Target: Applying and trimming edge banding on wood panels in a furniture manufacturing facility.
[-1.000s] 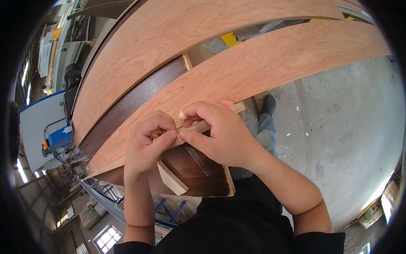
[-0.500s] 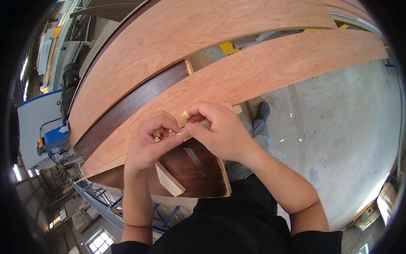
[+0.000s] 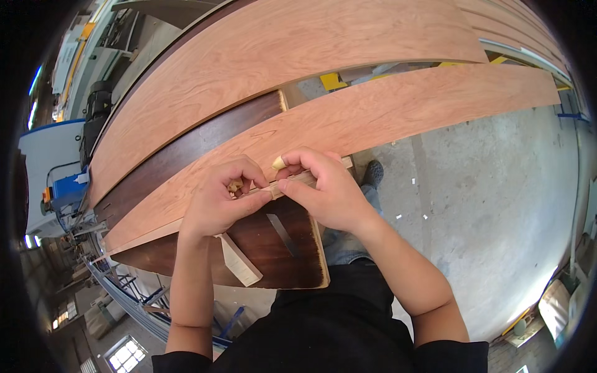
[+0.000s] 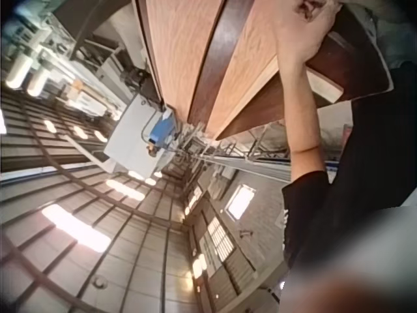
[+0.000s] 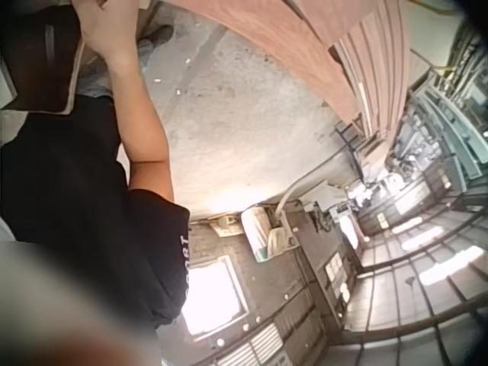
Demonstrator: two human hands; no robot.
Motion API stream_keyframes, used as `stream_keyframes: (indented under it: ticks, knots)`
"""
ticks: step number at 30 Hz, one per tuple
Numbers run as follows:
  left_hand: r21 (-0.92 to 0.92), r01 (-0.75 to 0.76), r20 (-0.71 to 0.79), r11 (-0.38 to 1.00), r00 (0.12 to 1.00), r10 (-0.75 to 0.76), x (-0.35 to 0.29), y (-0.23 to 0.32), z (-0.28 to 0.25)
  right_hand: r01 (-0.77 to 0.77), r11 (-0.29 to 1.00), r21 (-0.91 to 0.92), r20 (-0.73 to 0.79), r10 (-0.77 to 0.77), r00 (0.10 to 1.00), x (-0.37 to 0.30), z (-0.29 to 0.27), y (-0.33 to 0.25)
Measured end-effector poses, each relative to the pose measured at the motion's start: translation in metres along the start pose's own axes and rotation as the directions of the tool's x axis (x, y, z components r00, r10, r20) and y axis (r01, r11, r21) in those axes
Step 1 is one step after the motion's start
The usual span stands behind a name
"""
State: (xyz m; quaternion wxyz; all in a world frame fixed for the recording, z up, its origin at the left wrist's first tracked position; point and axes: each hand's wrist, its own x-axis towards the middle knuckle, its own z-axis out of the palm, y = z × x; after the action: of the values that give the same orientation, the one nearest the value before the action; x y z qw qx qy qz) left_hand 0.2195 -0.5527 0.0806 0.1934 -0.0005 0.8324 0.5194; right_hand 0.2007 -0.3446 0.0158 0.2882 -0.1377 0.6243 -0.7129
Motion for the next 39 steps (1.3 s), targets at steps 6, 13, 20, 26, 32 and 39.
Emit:
stream_keyframes:
  ticks: [6,13,20,26,32,39]
  knots:
    - [-0.005,-0.024,0.013,1.0,1.0,0.024,-0.003,0.001,-0.001,-0.039,0.994,0.099,-0.012,0.04,0.999,-0.001,0.003,0.006]
    - [0.056,-0.052,-0.026,0.997,0.998,0.054,0.003,-0.008,0.001,-0.047,0.992,0.12,-0.057,0.054,0.997,0.001,0.0,0.009]
    - [-0.033,-0.15,-0.073,0.988,0.986,0.147,-0.009,-0.006,0.006,0.032,0.995,0.093,-0.169,-0.016,0.985,0.002,0.016,0.008]
    - [0.164,-0.395,-0.17,0.904,0.891,0.421,-0.011,-0.005,0.011,0.116,0.992,0.05,-0.257,-0.099,0.961,-0.008,-0.003,0.03]
    - [0.214,-0.607,-0.582,0.765,0.55,0.599,-0.058,-0.014,0.0,0.342,0.923,-0.175,-0.505,-0.382,0.774,-0.015,0.005,0.012]
    - [-0.749,-0.441,-0.457,0.494,0.884,0.096,-0.171,-0.063,0.048,0.38,0.845,-0.376,-0.129,-0.454,0.881,-0.074,0.099,-0.022]
